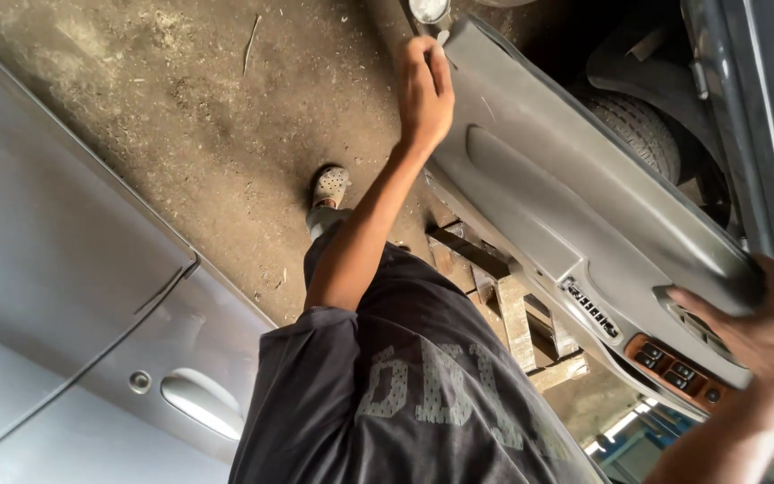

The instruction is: Applying sealant or adhesive to the edges of an automotive interior door panel.

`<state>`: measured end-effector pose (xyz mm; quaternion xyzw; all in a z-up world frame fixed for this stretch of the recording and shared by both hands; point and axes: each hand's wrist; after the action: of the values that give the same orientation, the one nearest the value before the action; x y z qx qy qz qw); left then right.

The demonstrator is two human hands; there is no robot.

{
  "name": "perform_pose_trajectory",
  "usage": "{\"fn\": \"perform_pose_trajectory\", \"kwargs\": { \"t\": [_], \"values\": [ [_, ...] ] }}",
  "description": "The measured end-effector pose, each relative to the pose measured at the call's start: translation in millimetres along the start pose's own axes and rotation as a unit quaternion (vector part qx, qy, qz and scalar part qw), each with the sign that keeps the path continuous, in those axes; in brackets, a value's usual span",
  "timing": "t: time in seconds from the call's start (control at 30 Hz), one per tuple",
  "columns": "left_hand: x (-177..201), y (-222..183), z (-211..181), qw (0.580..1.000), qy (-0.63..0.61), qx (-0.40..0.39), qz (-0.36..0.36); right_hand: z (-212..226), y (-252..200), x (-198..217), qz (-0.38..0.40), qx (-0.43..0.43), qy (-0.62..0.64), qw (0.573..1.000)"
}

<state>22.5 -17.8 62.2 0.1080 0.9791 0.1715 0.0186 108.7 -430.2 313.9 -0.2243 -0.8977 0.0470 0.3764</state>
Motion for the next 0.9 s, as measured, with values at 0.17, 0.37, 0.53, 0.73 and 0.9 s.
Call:
{"fn": "perform_pose_trajectory", "kwargs": {
  "t": [0.17,0.37,0.53,0.73,0.9],
  "values": [
    [35,4,-5,0.992,-0.1,-0.035,0.067,-21,25,-40,-0.008,-0.342,0.217,0.914],
    [55,14,-15,0.981,-0.162,-0.044,0.101,-16,15,-38,-0.102,-0.323,0.315,0.886],
    [51,20,-4,0.981,-0.137,-0.076,0.113,-16,13,-45,-0.105,-0.32,0.297,0.894],
    [15,3,19,0.988,-0.043,-0.124,0.077,-25,7,-71,-0.112,-0.329,0.294,0.89],
    [7,16,29,0.999,-0.009,-0.043,0.012,-24,3,-66,-0.142,-0.293,0.324,0.888]
  ]
}}
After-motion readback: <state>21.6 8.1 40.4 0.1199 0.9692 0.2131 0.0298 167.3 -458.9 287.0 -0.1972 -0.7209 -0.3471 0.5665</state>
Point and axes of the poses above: each hand's wrist, its own y-axis towards the middle knuckle, its own x-axis out of the back of the hand, z = x × y, and after that the axes turned 6 degrees about -x, right-handed
